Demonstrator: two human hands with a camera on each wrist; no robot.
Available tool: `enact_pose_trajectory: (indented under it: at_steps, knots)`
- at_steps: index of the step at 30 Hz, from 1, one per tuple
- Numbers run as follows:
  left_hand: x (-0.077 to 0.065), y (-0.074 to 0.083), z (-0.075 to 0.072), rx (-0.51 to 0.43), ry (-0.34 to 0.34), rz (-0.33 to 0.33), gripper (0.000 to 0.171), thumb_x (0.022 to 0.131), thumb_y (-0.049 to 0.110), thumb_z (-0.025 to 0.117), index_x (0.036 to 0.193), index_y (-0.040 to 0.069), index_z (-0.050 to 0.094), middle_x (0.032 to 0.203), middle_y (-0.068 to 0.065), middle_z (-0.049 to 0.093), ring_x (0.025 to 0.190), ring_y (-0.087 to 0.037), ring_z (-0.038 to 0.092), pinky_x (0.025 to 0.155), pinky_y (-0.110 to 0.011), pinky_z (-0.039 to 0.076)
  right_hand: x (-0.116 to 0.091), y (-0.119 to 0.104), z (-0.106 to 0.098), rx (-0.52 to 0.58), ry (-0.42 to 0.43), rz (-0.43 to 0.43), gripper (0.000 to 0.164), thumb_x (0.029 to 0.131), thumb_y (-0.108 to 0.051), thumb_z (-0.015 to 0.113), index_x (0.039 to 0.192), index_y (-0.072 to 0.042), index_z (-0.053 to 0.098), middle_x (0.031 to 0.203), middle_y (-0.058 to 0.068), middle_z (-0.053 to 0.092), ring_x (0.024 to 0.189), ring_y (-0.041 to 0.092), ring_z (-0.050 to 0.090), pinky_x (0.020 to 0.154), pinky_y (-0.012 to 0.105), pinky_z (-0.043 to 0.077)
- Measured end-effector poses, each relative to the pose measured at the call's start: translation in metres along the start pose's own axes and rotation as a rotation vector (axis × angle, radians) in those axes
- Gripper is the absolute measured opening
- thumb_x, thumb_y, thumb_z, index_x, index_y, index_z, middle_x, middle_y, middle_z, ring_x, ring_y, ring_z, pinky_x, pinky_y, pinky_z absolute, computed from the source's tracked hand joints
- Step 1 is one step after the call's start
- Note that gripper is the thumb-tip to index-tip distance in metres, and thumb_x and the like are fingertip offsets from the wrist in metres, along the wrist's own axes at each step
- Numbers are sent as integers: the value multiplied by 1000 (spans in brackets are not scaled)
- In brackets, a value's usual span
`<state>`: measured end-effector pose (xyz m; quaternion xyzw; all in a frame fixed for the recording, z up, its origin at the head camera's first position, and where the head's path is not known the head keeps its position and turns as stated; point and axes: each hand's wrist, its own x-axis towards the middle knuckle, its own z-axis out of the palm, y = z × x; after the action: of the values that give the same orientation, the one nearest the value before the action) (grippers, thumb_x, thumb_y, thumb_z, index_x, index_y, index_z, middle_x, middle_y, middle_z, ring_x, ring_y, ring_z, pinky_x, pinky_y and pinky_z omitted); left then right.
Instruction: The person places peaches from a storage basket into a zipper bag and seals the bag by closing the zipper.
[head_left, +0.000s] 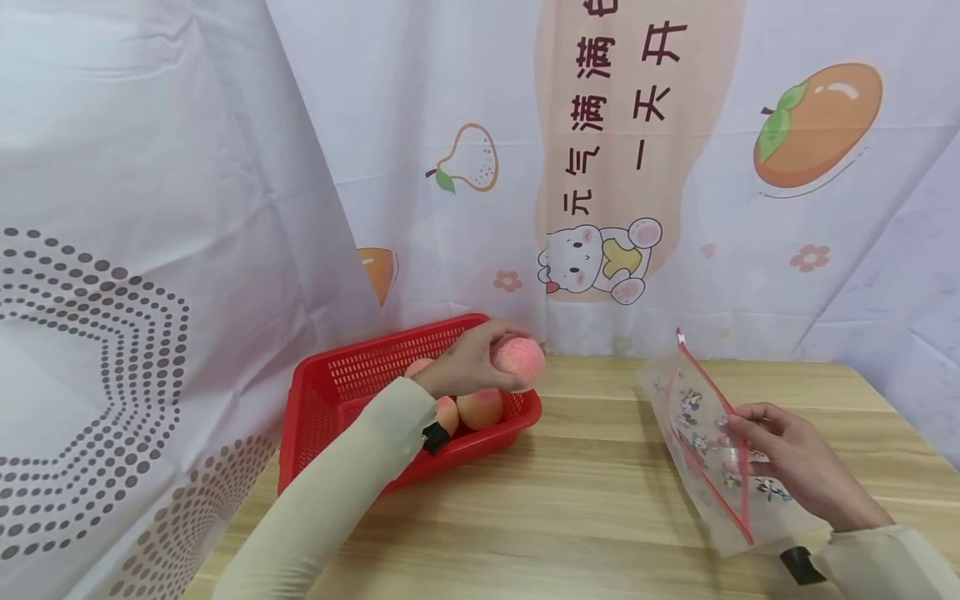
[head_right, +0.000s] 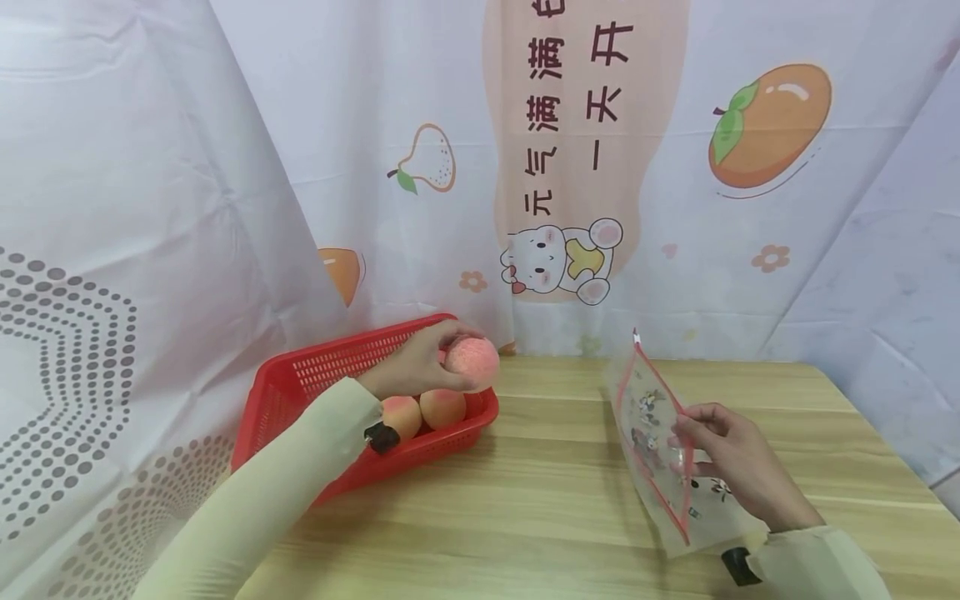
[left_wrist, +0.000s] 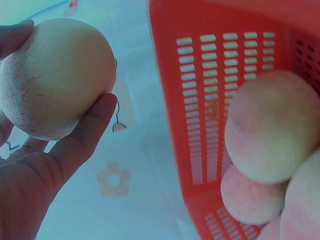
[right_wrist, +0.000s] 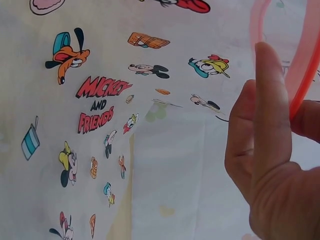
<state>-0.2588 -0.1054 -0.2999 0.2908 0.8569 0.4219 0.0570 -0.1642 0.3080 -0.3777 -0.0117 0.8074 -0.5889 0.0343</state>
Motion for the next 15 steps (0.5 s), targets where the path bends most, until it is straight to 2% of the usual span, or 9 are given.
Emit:
enact_pose_trajectory:
  at_steps: [8,15]
  knots:
    - [9,5,16,-40,-39,38,63,79,10,83,135,16,57,128,4,58,115,-17,53,86,-33,55,2,2,-1,27,-10,-10,12,104,-18,55,108,-6,58,97,-7,64,87,6,66,66,33,59]
    - [15,7,26,-53,-53,44,63,79,12,83,136,14,57,129,4,58,117,-16,52,85,-32,55,1,1,0,11,-7,3,11,105,-16,54,107,-6,58,95,-8,63,85,5,66,65,32,59]
